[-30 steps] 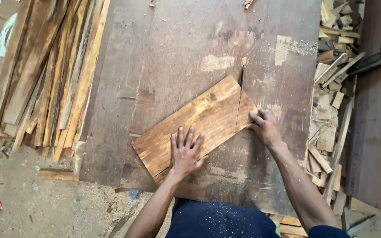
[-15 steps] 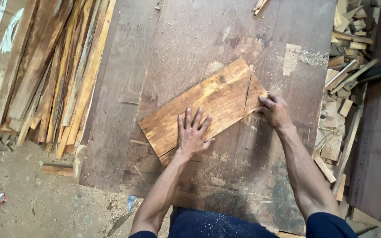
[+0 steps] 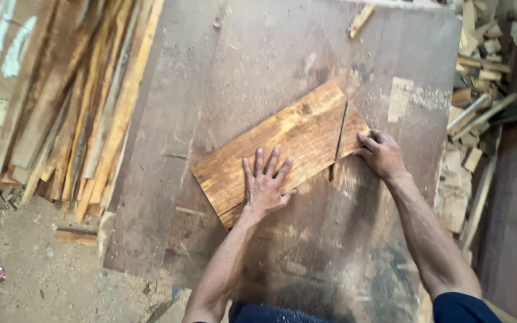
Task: Cutting a wooden panel into a specific shape using a floor-mounted table saw.
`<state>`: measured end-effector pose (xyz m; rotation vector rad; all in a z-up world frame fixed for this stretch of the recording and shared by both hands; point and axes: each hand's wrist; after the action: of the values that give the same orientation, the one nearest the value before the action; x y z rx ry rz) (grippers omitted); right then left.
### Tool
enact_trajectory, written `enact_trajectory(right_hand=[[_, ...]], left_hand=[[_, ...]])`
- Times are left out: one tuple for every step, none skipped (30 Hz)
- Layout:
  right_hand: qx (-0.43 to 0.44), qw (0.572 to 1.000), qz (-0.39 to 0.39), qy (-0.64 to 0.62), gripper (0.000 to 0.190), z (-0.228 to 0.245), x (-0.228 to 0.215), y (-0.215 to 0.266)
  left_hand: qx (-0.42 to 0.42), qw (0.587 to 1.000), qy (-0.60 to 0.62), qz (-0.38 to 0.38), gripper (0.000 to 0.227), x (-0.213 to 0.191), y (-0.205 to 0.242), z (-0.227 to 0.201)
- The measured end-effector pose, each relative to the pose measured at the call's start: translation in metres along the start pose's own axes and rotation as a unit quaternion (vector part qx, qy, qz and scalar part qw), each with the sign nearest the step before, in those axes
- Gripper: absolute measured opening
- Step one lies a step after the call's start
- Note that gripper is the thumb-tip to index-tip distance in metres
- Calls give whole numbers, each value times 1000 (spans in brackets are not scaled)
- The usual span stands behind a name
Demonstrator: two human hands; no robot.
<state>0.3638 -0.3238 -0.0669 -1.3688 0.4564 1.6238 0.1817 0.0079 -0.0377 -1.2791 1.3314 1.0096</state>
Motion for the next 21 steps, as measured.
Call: enact_trajectory(right_hand=[[-9,1000,3,13,44,-5,-1,-10],[-17,1000,-17,16,44,-49,20,-32],[10,999,-28,31,27,-94,40,-58],[47,997,-39,49,19,-143,54,-75],[49,996,-58,54,19,-152,29,-111],[194,968,-160,20,25,-152,11,-136],[334,908,-254,-20,47,-153,-7,-159],[344,901,-262,-16,47,-128,-39,-162],[305,909,-281,-46,46,-101,-69,-164],[267,921,-277,-66,46,-72,-99,-142],[281,922,-262,-53,46,-59,-106,-90],[205,941,-266,-33,38,-42,-112,-66],[126,955,-268,-15,31,-22,-120,-40],[128,957,-260,-18,31,5,-113,2],[192,956,-216,-44,22,33,-107,46],[256,949,-175,-66,15,59,-103,89],[260,948,-172,-66,15,94,-94,118],[203,962,-165,-74,20,131,-85,149],[145,973,-158,-84,26,167,-77,181],[149,972,-159,-86,26,202,-68,198],[157,973,-60,-158,46,235,-59,214]], left_hand=[[-8,999,-9,-31,94,-5,-5,-1],[-5,999,-20,-49,94,-10,-19,6],[0,999,9,-36,92,-15,-35,12],[14,999,42,-18,90,-17,-51,13],[27,998,36,-31,90,-13,-73,29],[7,998,62,-26,94,-10,-81,45],[-14,996,88,-21,98,-7,-90,61],[1,996,86,-19,98,4,-108,83],[-56,995,44,-75,98,17,-126,106],[-125,986,16,-113,98,43,-114,108],[-121,988,29,-94,98,42,-97,95],[-144,983,45,-106,93,30,-92,94],[-167,977,60,-118,88,17,-84,93],[-172,977,59,-110,88,13,-56,92],[-188,972,62,-125,85,9,-26,90],[-198,968,65,-143,82,6,-5,88],[-197,968,65,-138,82,3,17,82],[-207,966,67,-143,82,0,44,77],[-217,962,68,-148,81,-2,71,70],[-215,963,65,-145,81,-2,92,67],[-222,964,71,-131,83,-1,112,64]])
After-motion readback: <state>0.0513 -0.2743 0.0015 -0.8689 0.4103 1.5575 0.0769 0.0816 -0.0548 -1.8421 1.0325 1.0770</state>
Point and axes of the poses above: each hand's wrist, its own y-axis away from the middle knuckle, its own x-axis out of the palm, z = x × y, and after that the axes turned 1 degree about -z, right-handed
